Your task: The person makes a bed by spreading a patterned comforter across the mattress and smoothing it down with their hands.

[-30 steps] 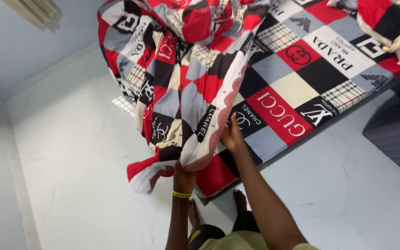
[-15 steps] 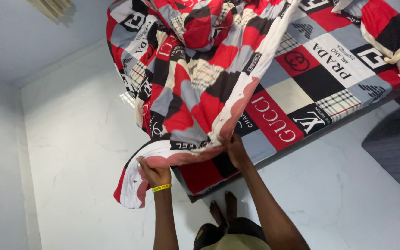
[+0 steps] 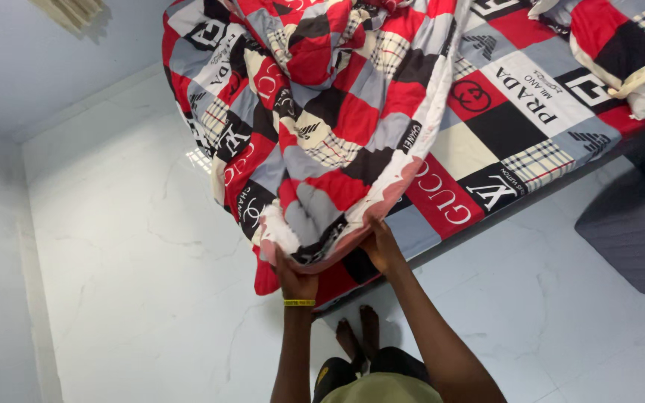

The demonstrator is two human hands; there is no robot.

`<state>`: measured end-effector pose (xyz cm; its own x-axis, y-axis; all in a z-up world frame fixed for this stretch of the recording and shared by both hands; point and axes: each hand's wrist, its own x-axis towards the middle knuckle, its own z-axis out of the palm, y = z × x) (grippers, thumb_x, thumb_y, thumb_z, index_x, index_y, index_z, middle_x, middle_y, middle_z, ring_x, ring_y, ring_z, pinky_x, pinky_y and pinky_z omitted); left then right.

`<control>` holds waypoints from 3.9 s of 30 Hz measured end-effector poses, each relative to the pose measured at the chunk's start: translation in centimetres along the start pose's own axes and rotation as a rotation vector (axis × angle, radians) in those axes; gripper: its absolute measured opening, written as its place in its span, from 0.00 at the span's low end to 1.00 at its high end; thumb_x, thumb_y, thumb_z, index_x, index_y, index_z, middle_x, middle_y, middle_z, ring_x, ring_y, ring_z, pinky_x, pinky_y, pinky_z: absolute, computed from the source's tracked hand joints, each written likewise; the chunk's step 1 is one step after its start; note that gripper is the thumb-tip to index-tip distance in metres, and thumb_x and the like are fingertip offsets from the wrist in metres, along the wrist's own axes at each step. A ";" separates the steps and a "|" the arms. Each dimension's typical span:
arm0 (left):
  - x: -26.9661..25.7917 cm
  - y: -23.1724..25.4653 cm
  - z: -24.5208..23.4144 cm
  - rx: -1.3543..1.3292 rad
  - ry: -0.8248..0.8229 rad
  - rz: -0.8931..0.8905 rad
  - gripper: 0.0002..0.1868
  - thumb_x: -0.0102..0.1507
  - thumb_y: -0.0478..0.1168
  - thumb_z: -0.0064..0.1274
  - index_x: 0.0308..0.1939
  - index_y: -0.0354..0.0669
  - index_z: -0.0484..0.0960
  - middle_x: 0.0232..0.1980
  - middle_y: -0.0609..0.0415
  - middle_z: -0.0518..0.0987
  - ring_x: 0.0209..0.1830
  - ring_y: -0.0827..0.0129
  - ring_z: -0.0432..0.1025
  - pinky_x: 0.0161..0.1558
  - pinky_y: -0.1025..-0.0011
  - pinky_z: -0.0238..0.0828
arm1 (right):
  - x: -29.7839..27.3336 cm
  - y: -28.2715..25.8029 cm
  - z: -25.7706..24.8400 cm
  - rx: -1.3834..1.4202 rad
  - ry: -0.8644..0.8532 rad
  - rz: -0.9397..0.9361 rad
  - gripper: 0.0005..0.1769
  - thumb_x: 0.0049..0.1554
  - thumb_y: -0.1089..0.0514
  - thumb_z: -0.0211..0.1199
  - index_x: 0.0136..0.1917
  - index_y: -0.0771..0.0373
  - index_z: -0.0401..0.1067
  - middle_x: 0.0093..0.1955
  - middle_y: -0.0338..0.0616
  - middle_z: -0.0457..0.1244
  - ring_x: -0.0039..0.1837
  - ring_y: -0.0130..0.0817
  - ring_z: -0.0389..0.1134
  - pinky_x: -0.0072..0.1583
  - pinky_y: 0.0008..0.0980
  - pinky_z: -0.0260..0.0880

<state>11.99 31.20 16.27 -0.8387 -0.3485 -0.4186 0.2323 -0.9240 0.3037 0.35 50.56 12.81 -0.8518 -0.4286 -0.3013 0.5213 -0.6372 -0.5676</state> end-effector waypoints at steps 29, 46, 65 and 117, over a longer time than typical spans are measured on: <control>-1.4 -11.1 -3.6 0.199 -0.150 -0.151 0.22 0.65 0.31 0.50 0.63 0.48 0.72 0.58 0.52 0.78 0.57 0.61 0.75 0.57 0.59 0.75 | -12.8 -1.5 -1.2 0.187 0.089 -0.088 0.41 0.62 0.32 0.46 0.80 0.56 0.53 0.79 0.41 0.55 0.79 0.39 0.54 0.77 0.46 0.54; 1.6 -2.9 -15.9 0.113 -0.004 -0.114 0.24 0.66 0.34 0.50 0.66 0.49 0.69 0.60 0.53 0.78 0.57 0.63 0.75 0.57 0.61 0.75 | -18.7 -3.8 -3.9 -0.302 -0.040 0.197 0.38 0.51 0.73 0.54 0.75 0.66 0.58 0.68 0.50 0.64 0.66 0.40 0.67 0.64 0.38 0.71; -14.8 -15.9 0.6 0.483 -0.338 0.037 0.21 0.65 0.36 0.58 0.62 0.42 0.73 0.53 0.58 0.79 0.50 0.74 0.75 0.48 0.73 0.76 | -20.3 -2.7 -10.9 0.150 -0.071 0.147 0.33 0.60 0.57 0.60 0.75 0.69 0.60 0.68 0.51 0.63 0.67 0.40 0.65 0.68 0.38 0.65; 8.7 -2.6 -13.4 0.182 0.153 -0.265 0.55 0.54 0.68 0.63 0.74 0.39 0.62 0.69 0.39 0.71 0.70 0.45 0.67 0.67 0.47 0.67 | -15.1 -6.5 3.8 -0.173 0.172 -0.045 0.25 0.52 0.67 0.56 0.64 0.64 0.64 0.54 0.47 0.66 0.54 0.41 0.72 0.57 0.43 0.78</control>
<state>10.67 28.41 0.35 -0.7717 -0.1325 -0.6221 -0.0863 -0.9472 0.3088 10.01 58.73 24.00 -0.8778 -0.2775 -0.3905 0.4789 -0.5276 -0.7016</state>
